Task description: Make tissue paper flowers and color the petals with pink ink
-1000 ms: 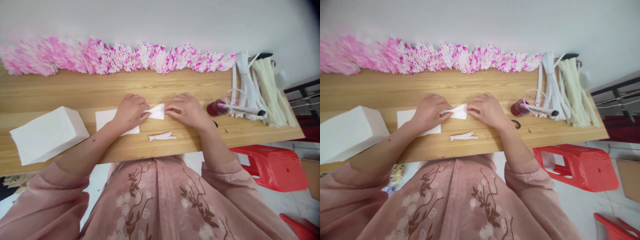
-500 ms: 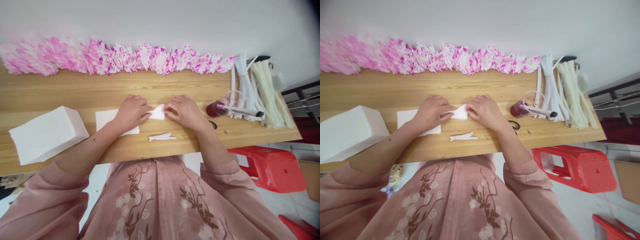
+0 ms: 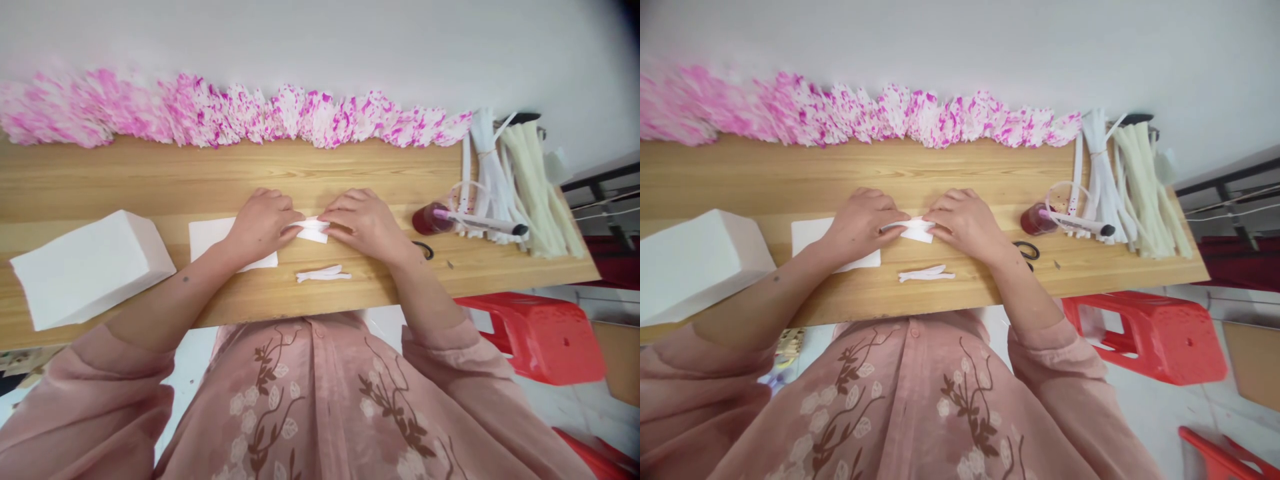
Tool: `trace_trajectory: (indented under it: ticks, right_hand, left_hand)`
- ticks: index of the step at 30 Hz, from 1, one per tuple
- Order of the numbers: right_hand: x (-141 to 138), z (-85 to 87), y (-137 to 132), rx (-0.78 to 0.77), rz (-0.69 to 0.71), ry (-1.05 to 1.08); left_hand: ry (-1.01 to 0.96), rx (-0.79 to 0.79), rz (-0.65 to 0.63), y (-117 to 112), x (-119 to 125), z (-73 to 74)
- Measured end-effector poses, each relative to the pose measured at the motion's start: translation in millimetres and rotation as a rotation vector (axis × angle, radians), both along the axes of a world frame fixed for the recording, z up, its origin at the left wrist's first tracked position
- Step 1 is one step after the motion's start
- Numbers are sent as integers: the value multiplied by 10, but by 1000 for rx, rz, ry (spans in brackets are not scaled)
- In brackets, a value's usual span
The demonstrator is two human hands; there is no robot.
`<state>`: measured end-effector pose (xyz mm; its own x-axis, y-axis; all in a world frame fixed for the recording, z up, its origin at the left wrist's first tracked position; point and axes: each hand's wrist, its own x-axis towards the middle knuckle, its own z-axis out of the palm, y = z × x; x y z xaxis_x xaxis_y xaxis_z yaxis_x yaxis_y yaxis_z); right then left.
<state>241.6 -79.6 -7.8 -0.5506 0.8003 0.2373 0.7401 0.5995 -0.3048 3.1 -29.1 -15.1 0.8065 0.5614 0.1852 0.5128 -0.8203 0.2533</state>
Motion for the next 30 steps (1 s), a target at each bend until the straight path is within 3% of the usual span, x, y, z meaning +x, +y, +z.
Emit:
trace_trajectory:
  ticks: [14, 25, 30]
  right_hand:
    - [-42, -52, 15, 38, -36, -28]
    - [-44, -63, 11, 37, -65, -43]
    - [-47, -59, 14, 21, -73, -31]
  left_hand:
    - [0, -46, -53, 48, -67, 45]
    - [-25, -75, -2, 22, -108, 43]
    - [-5, -96, -24, -20, -135, 115]
